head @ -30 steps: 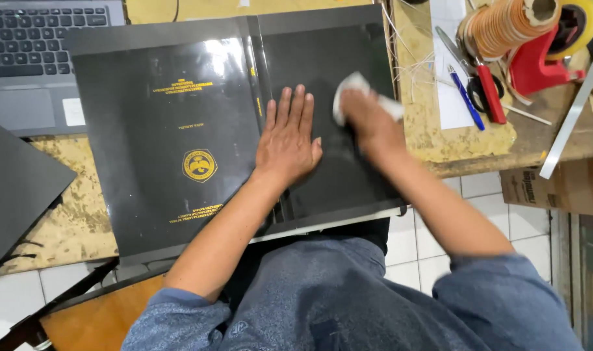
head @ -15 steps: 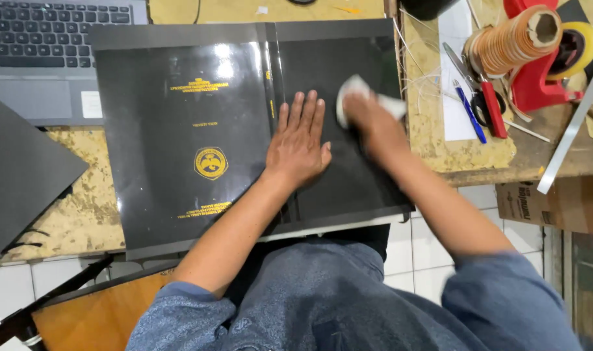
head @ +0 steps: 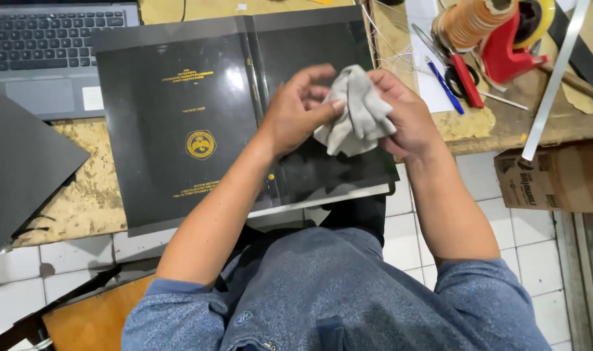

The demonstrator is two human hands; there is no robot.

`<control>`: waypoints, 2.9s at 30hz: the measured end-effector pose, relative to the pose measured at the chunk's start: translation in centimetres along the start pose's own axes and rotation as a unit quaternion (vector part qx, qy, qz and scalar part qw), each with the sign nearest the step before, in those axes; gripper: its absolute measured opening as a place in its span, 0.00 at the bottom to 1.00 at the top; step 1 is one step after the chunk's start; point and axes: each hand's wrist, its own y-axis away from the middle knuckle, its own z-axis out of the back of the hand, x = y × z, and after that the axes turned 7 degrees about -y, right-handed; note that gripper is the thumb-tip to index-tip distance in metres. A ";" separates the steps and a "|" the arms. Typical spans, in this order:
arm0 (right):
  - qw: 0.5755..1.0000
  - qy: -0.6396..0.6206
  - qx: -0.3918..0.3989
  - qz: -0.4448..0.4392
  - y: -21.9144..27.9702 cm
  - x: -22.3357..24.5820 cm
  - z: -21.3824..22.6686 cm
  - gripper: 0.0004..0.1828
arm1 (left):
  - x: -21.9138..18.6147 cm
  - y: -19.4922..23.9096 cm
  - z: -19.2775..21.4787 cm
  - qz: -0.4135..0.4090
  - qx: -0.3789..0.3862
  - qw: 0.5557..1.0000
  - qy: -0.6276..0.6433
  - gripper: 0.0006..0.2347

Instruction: Applying glue to a page and attaching it to a book cover before cleaning the exterior.

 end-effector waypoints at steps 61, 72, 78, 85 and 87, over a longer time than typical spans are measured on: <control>0.670 0.645 0.226 0.289 -13.1 -8.8 -3.8 0.14 | 3.6 7.8 3.9 -0.074 -0.081 0.766 -0.634 0.37; 0.631 0.658 0.159 0.380 -17.0 -11.8 -6.5 0.11 | 3.8 8.1 4.0 -0.068 -0.077 0.754 -0.648 0.36; 0.604 0.672 0.121 0.411 -22.6 -11.9 -5.8 0.07 | 4.7 8.0 3.8 -0.068 -0.065 0.749 -0.656 0.39; 0.583 0.709 0.100 0.384 -21.5 -11.3 -3.7 0.08 | 4.8 7.9 3.8 -0.057 -0.058 0.748 -0.659 0.39; 0.581 0.712 0.084 0.385 -21.2 -10.8 -2.4 0.08 | 4.7 8.0 3.9 -0.052 -0.055 0.750 -0.657 0.39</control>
